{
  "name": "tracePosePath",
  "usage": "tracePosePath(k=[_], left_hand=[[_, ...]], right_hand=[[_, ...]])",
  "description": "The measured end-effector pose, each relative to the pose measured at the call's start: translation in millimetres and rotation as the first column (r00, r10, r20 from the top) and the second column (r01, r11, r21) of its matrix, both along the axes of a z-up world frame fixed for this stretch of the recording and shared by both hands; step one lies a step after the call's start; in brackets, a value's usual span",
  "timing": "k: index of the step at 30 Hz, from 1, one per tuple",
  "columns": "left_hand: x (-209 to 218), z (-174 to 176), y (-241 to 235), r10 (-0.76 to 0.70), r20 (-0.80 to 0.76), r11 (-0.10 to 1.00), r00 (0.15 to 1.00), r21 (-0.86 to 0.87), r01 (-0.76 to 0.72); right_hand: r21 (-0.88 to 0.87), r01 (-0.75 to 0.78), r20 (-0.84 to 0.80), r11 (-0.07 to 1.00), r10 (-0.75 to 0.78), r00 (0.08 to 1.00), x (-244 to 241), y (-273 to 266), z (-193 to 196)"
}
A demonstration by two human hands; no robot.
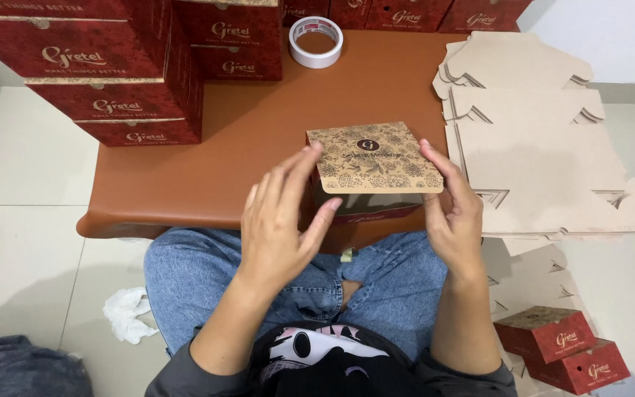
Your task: Folding flat cardboard templates into finished boxes and stacking them in a print shop finishing area.
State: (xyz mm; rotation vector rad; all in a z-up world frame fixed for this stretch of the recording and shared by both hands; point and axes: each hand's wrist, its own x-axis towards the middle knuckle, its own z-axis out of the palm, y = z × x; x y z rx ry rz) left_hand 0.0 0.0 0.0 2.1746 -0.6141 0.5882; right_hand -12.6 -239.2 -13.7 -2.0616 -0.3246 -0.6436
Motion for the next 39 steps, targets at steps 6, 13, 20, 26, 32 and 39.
tracePosePath(k=[6, 13, 20, 26, 32, 39], left_hand=[[-0.2, -20.1, 6.5, 0.046, -0.004, 0.984, 0.999, 0.17, -0.045], [-7.4, -7.8, 9.6, -0.06, -0.199, 0.978, 0.978, 0.185, 0.098], [-5.6, -17.1, 7.7, -0.163, -0.094, 0.986, 0.982, 0.026, 0.167], [0.8, -33.1, -0.6, -0.14, 0.035, 0.988, 0.989, -0.056, 0.142], [5.1, -44.5, -7.1, -0.103, 0.088, 0.985, 0.991, -0.13, 0.114], [4.6, -47.6, -11.3, -0.111, 0.143, 0.963, 0.984, -0.229, 0.142]], right_hand=[[-0.051, 0.03, 0.02, 0.998, -0.029, 0.999, 1.6, -6.7, -7.1], [-0.086, 0.008, -0.041, 0.996, -0.012, 0.999, -2.8, -8.8, 1.7], [-0.038, -0.218, -0.171, 0.975, 0.208, 0.963, -15.1, -26.5, 12.3], [-0.082, -0.161, -0.023, 0.983, 0.16, 0.987, -1.8, -26.4, -11.1], [-0.033, -0.066, 0.01, 0.997, 0.066, 0.998, 3.0, -20.9, -29.5], [-0.107, -0.077, 0.104, 0.991, 0.088, 0.991, 7.9, -27.3, -38.9]])
